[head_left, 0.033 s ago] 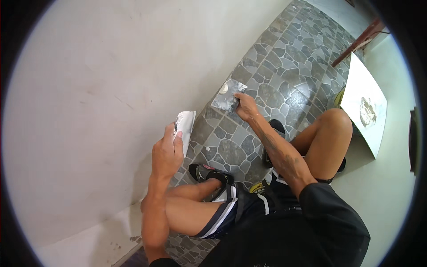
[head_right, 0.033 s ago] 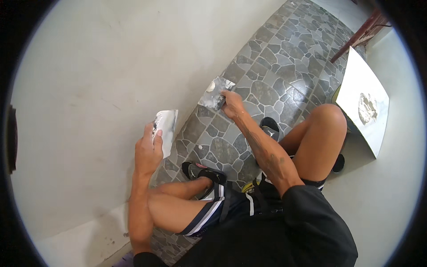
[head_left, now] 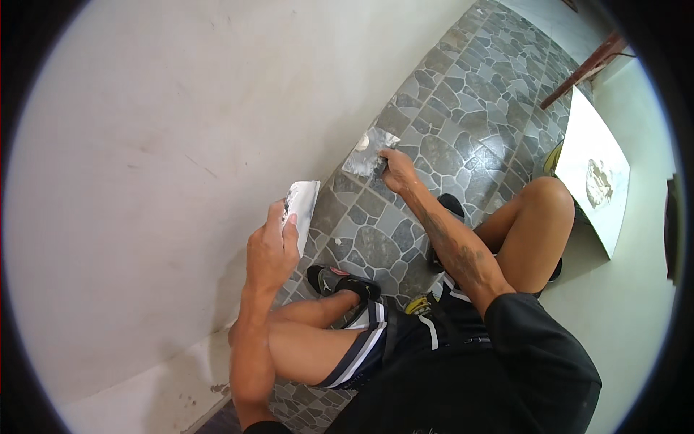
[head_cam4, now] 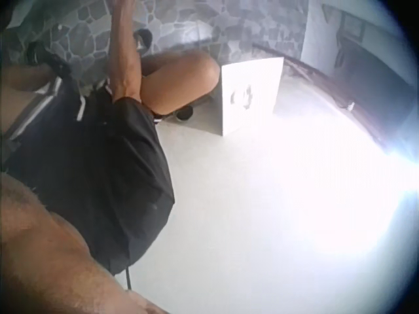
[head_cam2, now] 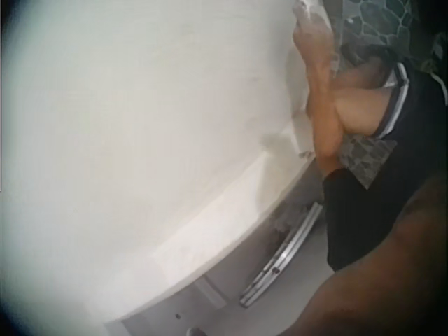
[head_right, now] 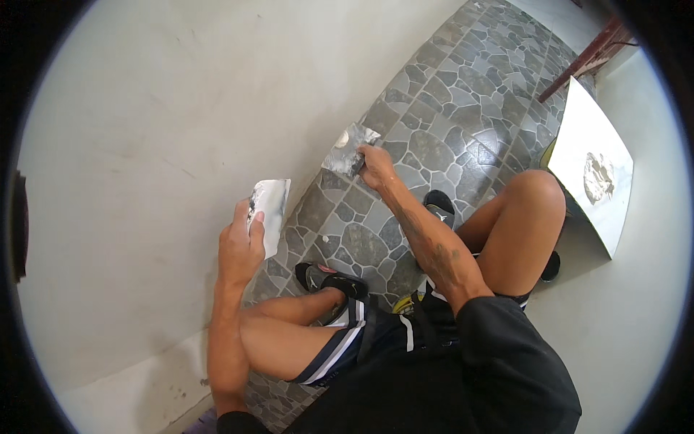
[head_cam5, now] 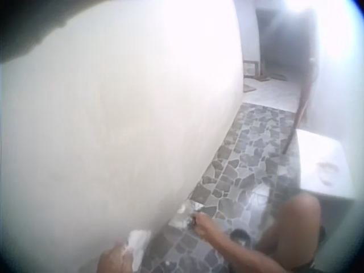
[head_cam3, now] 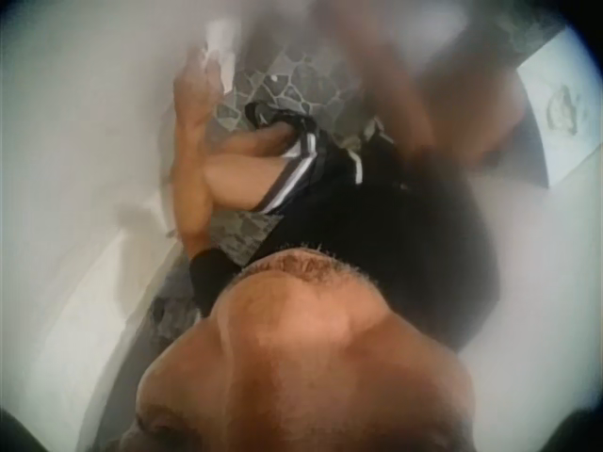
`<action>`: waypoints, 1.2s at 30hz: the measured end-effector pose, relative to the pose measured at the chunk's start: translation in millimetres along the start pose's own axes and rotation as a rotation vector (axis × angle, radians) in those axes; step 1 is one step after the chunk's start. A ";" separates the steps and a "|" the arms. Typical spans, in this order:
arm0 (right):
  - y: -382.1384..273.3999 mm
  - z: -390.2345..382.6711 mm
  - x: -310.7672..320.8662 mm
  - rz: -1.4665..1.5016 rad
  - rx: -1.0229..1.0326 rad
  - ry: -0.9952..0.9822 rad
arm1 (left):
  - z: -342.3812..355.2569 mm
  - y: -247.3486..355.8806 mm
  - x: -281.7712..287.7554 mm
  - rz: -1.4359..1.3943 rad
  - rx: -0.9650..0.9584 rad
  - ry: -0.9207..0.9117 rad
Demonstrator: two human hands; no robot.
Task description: The person scoops wall putty from a board using putty knives, blends it between the blades, and applies the putty onto the wall surface.
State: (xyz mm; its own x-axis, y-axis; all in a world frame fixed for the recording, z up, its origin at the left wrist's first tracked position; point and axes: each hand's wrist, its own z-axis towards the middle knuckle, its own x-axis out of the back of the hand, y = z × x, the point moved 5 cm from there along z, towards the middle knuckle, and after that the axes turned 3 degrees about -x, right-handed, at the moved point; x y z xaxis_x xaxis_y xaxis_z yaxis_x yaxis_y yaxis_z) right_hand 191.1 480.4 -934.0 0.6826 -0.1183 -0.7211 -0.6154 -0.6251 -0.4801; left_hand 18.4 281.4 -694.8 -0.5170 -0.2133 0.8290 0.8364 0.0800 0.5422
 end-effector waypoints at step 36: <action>-179.6 -99.4 -314.1 -1.516 2.223 -0.380 | 11.4 -18.7 28.2 -0.079 0.088 -0.122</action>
State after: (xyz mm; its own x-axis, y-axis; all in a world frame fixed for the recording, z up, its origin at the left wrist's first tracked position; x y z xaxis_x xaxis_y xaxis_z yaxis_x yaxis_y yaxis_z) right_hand 126.5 553.2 -571.6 0.8481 -0.3916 0.3569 0.3539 0.9200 0.1684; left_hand -13.9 285.0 -680.0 -0.6032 -0.1031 0.7909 0.7758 0.1541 0.6118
